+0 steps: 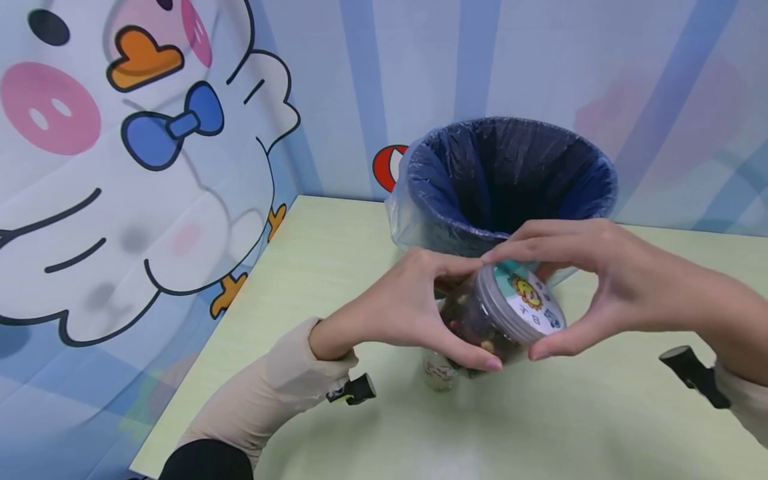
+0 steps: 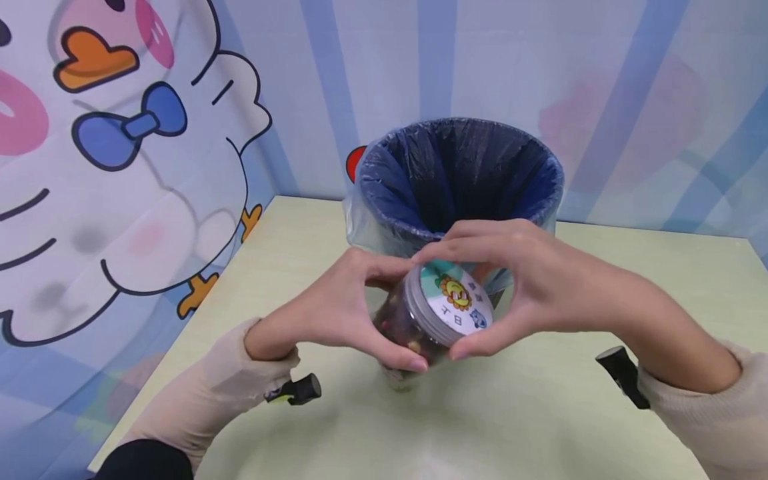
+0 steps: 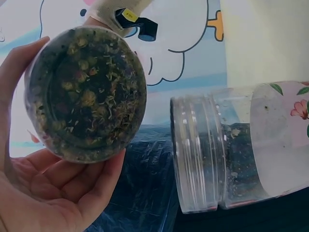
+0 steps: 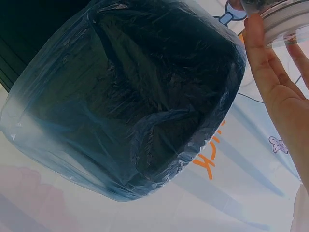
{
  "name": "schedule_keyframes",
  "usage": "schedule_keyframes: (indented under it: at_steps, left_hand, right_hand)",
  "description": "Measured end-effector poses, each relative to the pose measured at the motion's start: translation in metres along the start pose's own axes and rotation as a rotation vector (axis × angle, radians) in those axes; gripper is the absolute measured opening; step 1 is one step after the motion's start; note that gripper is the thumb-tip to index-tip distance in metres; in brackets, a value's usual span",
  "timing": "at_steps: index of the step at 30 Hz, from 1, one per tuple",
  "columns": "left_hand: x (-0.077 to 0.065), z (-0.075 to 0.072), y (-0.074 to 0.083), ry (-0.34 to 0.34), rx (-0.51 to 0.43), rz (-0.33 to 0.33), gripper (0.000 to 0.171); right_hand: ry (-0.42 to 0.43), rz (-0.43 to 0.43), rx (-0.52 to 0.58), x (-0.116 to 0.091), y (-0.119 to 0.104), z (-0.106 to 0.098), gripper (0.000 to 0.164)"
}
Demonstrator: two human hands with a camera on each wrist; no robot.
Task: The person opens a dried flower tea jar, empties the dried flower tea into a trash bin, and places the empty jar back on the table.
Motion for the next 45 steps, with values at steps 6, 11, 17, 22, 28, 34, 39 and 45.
schedule_keyframes:
  at_steps: [6,11,17,22,28,34,39,45]
  left_hand:
    - [0.000,-0.002,0.000,-0.025,-0.064,0.005,0.079]
    - [-0.002,-0.003,-0.001,-0.017,-0.120,-0.026,0.079]
    - [-0.005,0.001,0.001,0.050,-0.048,0.022,0.086]
    - [-0.007,0.007,0.011,0.167,0.126,0.154,0.101]
    - [-0.008,0.012,0.015,0.256,0.319,0.072,0.110]
    - [-0.008,0.012,0.014,0.282,0.344,0.028,0.100]
    - [-0.008,0.011,0.014,0.282,0.384,0.048,0.096]
    - [-0.010,0.008,0.015,0.282,0.371,0.085,0.095]
  right_hand:
    - [0.014,-0.015,-0.016,0.001,0.000,0.000,0.076]
    - [0.053,0.006,-0.103,0.001,-0.002,-0.002,0.078]
    - [0.104,0.064,-0.172,0.000,-0.009,-0.005,0.082]
    - [0.154,0.111,-0.188,-0.002,-0.011,-0.007,0.084]
    - [0.233,0.075,-0.198,-0.002,-0.013,-0.006,0.084]
    - [0.225,0.133,-0.182,0.000,-0.017,-0.005,0.084]
    - [0.204,0.206,-0.196,0.001,-0.024,0.000,0.090]
    - [0.225,0.271,-0.101,-0.001,-0.026,0.003,0.088]
Point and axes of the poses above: each hand's wrist, its own x-axis towards the middle knuckle, its own z-axis out of the palm, y = z × x, the point moved 3 cm from there along x, towards the middle knuckle, and after that the axes turned 11 degrees about -y, right-handed, at the moved point
